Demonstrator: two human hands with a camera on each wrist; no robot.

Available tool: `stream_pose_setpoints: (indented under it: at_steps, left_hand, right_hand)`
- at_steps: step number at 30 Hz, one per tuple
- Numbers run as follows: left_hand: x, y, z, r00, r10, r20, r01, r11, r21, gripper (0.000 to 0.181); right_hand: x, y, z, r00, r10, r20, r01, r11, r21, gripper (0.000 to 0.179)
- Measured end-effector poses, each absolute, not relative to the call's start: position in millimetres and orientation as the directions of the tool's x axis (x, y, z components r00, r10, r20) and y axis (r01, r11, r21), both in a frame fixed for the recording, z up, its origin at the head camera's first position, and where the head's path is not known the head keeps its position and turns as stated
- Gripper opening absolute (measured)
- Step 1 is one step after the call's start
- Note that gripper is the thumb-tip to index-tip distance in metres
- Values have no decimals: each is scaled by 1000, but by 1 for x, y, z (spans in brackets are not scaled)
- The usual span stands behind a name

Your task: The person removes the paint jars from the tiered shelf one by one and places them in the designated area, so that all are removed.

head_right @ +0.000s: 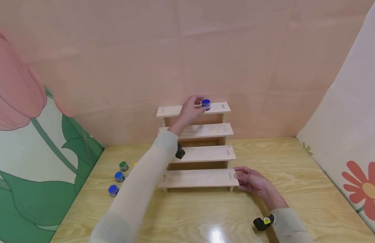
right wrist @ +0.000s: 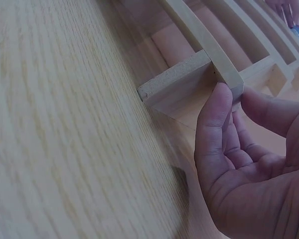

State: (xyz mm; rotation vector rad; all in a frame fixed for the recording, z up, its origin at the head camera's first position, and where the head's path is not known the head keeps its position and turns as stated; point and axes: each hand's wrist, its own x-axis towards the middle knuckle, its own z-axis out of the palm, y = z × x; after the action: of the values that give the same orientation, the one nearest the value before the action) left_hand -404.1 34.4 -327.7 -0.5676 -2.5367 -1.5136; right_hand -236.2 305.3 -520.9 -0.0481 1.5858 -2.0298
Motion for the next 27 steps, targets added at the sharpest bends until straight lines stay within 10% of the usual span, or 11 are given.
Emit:
stream_pose_setpoints:
  at_steps: [27]
  left_hand:
    - [-409, 35, -330, -943, 201, 265, 332, 516, 790, 43]
  right_hand:
    - [-244, 297, -523, -839, -422, -343, 413, -84, -907, 19]
